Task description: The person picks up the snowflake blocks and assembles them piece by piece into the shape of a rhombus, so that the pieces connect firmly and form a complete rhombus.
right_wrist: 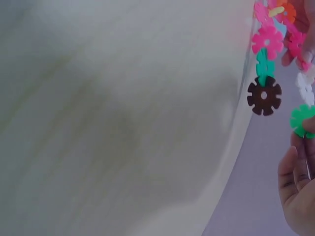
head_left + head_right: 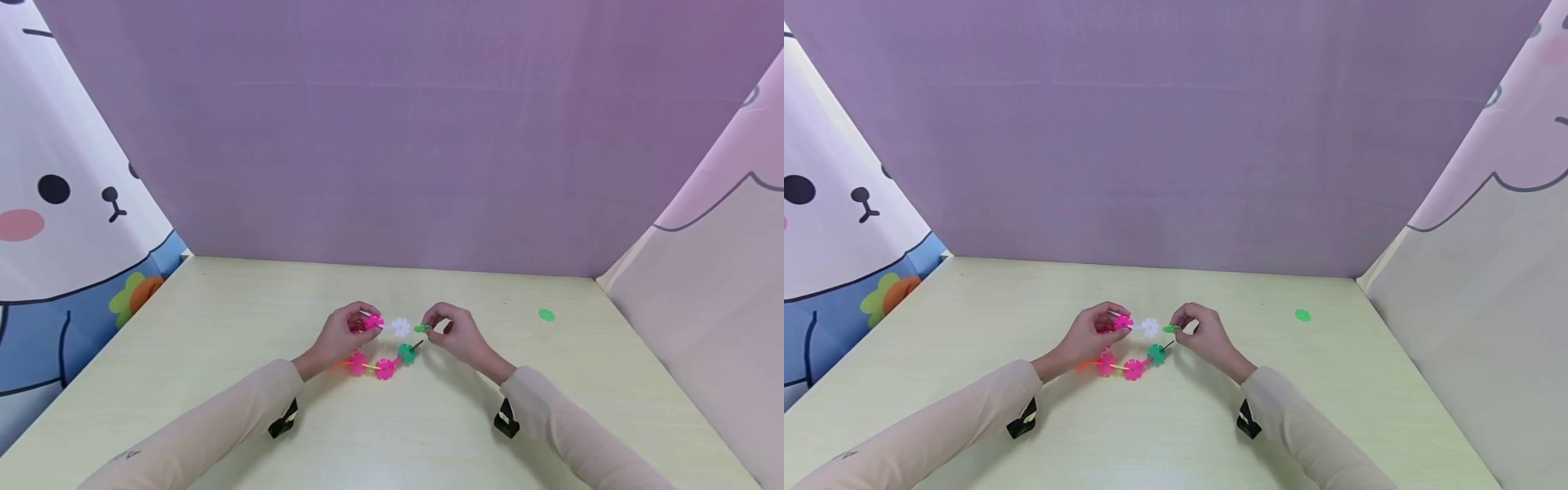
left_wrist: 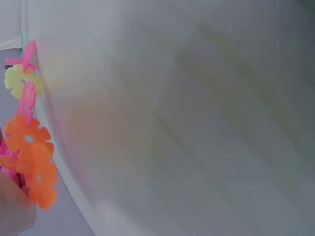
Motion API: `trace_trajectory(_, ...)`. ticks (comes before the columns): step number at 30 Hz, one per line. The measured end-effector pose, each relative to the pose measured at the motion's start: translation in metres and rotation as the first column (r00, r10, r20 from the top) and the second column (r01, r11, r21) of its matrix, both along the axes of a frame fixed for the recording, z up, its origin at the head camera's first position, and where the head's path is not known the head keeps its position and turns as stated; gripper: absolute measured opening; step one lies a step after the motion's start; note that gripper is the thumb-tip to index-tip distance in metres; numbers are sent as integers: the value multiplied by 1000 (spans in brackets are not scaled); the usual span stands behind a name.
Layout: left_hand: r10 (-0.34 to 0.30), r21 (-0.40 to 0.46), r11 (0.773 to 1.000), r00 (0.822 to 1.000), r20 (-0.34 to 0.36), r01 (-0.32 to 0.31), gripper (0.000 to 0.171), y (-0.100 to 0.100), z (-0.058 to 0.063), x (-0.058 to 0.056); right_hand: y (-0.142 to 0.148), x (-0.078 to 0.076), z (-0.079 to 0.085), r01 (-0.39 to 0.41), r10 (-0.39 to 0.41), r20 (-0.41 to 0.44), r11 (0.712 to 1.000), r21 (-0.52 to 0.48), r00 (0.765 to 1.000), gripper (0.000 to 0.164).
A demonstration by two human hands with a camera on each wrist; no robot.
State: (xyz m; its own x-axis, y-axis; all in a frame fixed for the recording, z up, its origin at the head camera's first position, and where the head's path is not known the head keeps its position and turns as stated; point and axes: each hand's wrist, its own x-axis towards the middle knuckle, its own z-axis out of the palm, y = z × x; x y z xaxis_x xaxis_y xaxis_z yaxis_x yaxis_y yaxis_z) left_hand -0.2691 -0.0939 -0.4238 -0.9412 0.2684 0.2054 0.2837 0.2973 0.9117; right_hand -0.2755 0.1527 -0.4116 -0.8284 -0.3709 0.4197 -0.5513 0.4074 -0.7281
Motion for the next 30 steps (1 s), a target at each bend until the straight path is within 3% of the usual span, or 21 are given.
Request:
trace_trajectory(17,8,3,1000,1000,23,-8,27,-1,0,1,-10,1,-6,20,-18,-113,1000,21,993,19)
trace_trajectory(26,12,16,1000,999,47,-13,26,2,17,11,-11,2,-7,31,-25,-142,999,40,990,18)
trace_trajectory(30,17,6,1000,999,43,-17,25,2,10,7,-12,2,-7,34,-25,-154,998,52,988,18)
